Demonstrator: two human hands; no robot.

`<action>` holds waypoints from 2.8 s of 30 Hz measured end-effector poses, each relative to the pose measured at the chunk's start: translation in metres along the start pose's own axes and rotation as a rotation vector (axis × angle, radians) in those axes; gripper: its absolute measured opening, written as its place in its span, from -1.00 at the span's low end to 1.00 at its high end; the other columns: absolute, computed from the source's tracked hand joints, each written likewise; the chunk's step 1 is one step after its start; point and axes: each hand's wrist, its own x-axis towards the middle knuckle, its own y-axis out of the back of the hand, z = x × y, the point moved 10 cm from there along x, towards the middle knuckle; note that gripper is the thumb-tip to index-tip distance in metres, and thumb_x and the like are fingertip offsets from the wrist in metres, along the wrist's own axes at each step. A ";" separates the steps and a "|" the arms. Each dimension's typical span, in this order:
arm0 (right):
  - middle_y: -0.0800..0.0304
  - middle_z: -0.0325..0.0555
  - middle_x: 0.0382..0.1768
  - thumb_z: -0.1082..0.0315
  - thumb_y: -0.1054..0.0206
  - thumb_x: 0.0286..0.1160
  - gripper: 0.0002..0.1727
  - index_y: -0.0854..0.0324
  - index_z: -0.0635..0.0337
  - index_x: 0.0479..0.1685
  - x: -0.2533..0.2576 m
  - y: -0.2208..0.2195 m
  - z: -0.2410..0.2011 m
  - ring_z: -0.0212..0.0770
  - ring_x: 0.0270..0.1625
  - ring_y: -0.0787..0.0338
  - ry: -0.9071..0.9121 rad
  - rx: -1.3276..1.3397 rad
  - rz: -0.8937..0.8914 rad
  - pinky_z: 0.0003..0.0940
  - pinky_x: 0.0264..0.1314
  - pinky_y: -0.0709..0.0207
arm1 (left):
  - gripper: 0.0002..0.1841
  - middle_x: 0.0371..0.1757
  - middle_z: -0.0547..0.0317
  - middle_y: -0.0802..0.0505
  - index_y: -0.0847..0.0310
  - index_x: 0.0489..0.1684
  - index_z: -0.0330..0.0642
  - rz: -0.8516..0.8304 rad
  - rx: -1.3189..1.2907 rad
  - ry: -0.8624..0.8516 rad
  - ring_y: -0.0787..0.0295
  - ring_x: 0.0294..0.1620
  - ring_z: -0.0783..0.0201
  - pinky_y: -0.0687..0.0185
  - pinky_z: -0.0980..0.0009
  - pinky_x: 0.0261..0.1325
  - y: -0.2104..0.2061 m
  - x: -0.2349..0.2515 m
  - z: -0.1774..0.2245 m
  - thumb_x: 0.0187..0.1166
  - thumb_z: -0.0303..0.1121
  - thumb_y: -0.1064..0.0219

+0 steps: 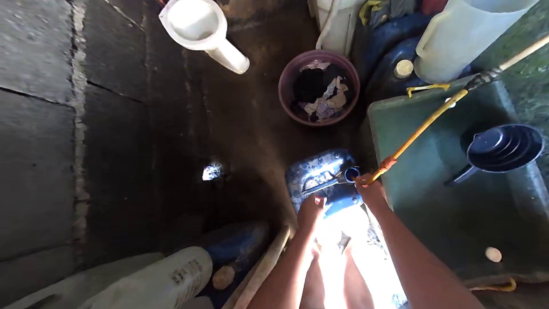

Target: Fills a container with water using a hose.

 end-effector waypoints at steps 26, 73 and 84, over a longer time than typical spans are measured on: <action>-0.72 0.18 0.38 0.39 -0.31 0.67 -0.58 -0.55 0.34 0.45 0.017 0.001 0.000 -0.04 0.46 -0.71 0.127 -0.017 -0.130 -0.17 0.59 -0.48 | -0.53 0.49 -0.20 -0.70 -0.51 0.53 -0.26 -0.021 0.414 0.375 -0.68 0.47 -0.16 -0.60 -0.20 0.35 0.015 0.036 0.030 0.84 -0.13 -0.08; -0.74 0.21 0.33 0.39 -0.36 0.65 -0.59 -0.55 0.42 0.39 0.026 0.000 0.009 -0.08 0.40 -0.74 0.187 0.082 -0.084 -0.21 0.55 -0.52 | -0.63 0.36 -0.23 -0.77 -0.65 0.36 -0.27 -0.024 0.440 0.400 -0.72 0.40 -0.19 -0.64 -0.19 0.26 0.012 0.037 0.030 0.80 -0.23 -0.13; -0.75 0.21 0.32 0.43 -0.34 0.66 -0.62 -0.56 0.42 0.38 0.022 0.001 0.008 -0.07 0.41 -0.74 0.186 0.082 -0.085 -0.22 0.56 -0.52 | -0.64 0.33 -0.21 -0.79 -0.65 0.34 -0.26 -0.007 0.449 0.419 -0.74 0.38 -0.17 -0.66 -0.17 0.24 0.011 0.036 0.029 0.81 -0.22 -0.13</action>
